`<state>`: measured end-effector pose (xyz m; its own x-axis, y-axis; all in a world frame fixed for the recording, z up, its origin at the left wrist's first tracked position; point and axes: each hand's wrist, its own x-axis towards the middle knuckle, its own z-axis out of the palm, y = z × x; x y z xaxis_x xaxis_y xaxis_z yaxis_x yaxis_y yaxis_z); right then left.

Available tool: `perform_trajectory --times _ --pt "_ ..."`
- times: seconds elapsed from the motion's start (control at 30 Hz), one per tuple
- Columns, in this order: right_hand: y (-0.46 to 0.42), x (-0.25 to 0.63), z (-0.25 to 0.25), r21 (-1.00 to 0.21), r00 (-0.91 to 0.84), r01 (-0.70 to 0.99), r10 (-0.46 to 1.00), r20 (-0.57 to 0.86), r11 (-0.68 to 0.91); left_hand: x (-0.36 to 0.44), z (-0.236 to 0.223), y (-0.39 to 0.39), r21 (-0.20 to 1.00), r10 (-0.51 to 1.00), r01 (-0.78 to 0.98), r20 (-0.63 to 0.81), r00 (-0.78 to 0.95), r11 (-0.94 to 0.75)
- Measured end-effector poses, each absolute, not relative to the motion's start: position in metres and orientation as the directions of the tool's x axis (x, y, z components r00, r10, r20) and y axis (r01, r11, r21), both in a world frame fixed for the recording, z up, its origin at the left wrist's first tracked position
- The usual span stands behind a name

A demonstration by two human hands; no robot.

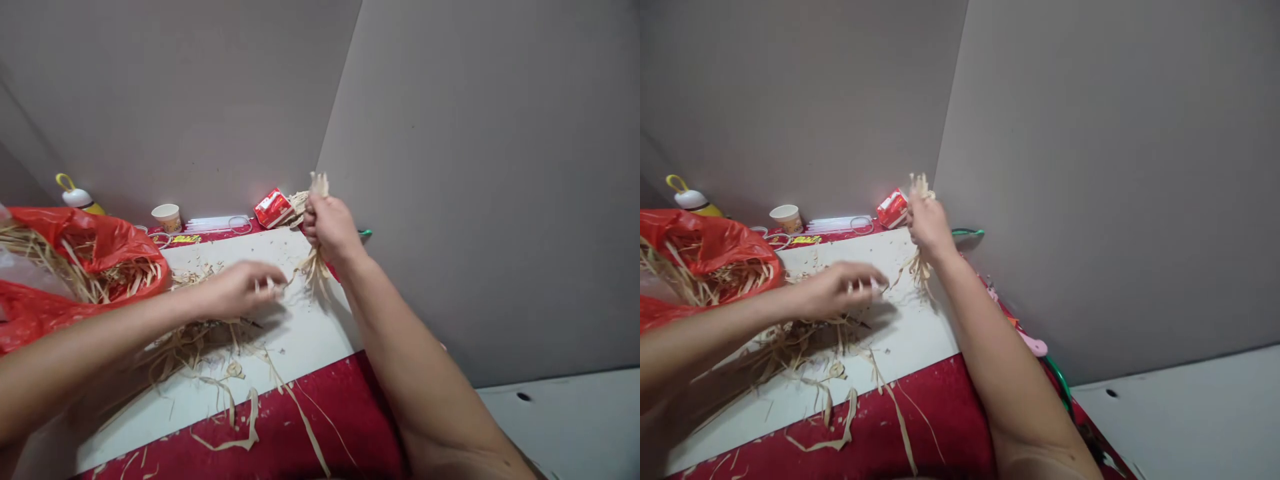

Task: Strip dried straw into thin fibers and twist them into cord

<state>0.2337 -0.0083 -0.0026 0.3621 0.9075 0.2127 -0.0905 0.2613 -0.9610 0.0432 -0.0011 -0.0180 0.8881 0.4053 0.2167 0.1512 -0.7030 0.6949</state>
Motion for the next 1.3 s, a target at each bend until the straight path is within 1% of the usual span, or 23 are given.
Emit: perform_trajectory --times 0.03,0.07,0.1,0.17,0.2,0.23,0.27,0.33,0.4,0.47,0.53,0.6,0.63,0.7,0.77,0.83,0.9,0.97,1.03,1.17,1.23,1.27,1.3 --pt "-0.010 0.236 0.004 -0.948 0.375 -0.144 0.903 0.212 0.283 0.040 -0.025 -0.011 0.638 0.262 0.147 0.088 0.961 -0.756" --pt "-0.012 0.237 0.010 -0.936 0.377 -0.180 0.900 0.219 0.303 0.038 -0.031 -0.020 0.577 0.165 0.144 -0.017 0.986 -0.804" --pt "-0.015 0.237 0.016 -0.926 0.377 -0.203 0.898 0.227 0.319 0.037 -0.038 -0.026 0.514 0.105 0.139 -0.096 0.990 -0.846" --pt "-0.019 0.233 0.024 -0.915 0.370 -0.229 0.899 0.235 0.333 0.037 -0.048 -0.032 0.405 0.084 0.146 -0.167 0.982 -0.903" --pt "-0.020 0.230 0.027 -0.911 0.361 -0.242 0.902 0.236 0.335 0.038 -0.051 -0.032 0.378 0.089 0.152 -0.180 0.980 -0.913" --pt "-0.021 0.228 0.028 -0.907 0.350 -0.256 0.907 0.236 0.335 0.038 -0.053 -0.030 0.378 0.091 0.156 -0.185 0.979 -0.913" --pt "-0.022 0.225 0.029 -0.902 0.341 -0.272 0.910 0.236 0.335 0.038 -0.052 -0.027 0.404 0.092 0.160 -0.183 0.979 -0.900" --pt "-0.023 0.222 0.028 -0.892 0.320 -0.308 0.919 0.231 0.332 0.035 -0.046 -0.019 0.500 0.124 0.190 -0.163 0.979 -0.845" --pt "-0.024 0.222 0.024 -0.883 0.291 -0.350 0.932 0.215 0.313 0.028 -0.036 -0.010 0.613 0.203 0.246 -0.140 0.969 -0.751" --pt "-0.025 0.224 0.018 -0.873 0.271 -0.392 0.943 0.192 0.290 0.017 -0.024 0.000 0.738 0.321 0.302 -0.123 0.939 -0.603" --pt "-0.023 0.228 0.009 -0.863 0.277 -0.423 0.946 0.167 0.276 0.005 -0.013 0.010 0.861 0.485 0.310 -0.086 0.870 -0.403" --pt "-0.018 0.231 -0.001 -0.849 0.314 -0.451 0.940 0.136 0.274 -0.006 -0.005 0.020 0.948 0.656 0.226 -0.024 0.754 -0.224" --pt "-0.015 0.231 -0.007 -0.837 0.323 -0.475 0.939 0.118 0.269 -0.011 -0.003 0.025 0.973 0.724 0.165 0.004 0.690 -0.163" --pt "-0.007 0.226 -0.018 -0.829 0.282 -0.521 0.958 0.060 0.205 -0.017 0.000 0.034 0.994 0.805 0.056 0.038 0.592 -0.088" --pt "-0.002 0.213 -0.026 -0.833 0.206 -0.529 0.977 0.059 0.162 -0.020 0.001 0.039 0.999 0.832 -0.009 0.035 0.554 -0.037" --pt "-0.002 0.196 -0.029 -0.829 0.121 -0.543 0.989 0.085 0.138 -0.020 -0.001 0.040 1.000 0.833 -0.023 0.001 0.554 0.014" --pt "-0.006 0.178 -0.028 -0.821 0.078 -0.549 0.988 0.136 0.157 -0.017 -0.004 0.037 0.998 0.816 0.002 -0.058 0.575 0.070" --pt "-0.010 0.165 -0.025 -0.821 0.094 -0.530 0.977 0.193 0.213 -0.014 -0.009 0.033 0.993 0.790 0.042 -0.113 0.603 0.110" --pt "-0.011 0.160 -0.024 -0.834 0.156 -0.478 0.961 0.227 0.275 -0.011 -0.013 0.028 0.989 0.766 0.080 -0.145 0.626 0.122" --pt "-0.009 0.169 -0.027 -0.900 0.288 -0.252 0.915 0.282 0.356 -0.009 -0.015 0.025 0.983 0.696 0.156 -0.181 0.695 0.101" --pt "-0.008 0.178 -0.025 -0.904 0.302 -0.159 0.891 0.339 0.398 -0.011 -0.016 0.029 0.980 0.659 0.188 -0.182 0.730 0.063" --pt "-0.009 0.183 -0.022 -0.893 0.301 -0.163 0.883 0.359 0.419 -0.011 -0.017 0.032 0.978 0.657 0.208 -0.169 0.734 0.019" --pt "-0.011 0.188 -0.017 -0.877 0.300 -0.204 0.881 0.366 0.434 -0.012 -0.019 0.036 0.972 0.669 0.230 -0.139 0.730 -0.050"
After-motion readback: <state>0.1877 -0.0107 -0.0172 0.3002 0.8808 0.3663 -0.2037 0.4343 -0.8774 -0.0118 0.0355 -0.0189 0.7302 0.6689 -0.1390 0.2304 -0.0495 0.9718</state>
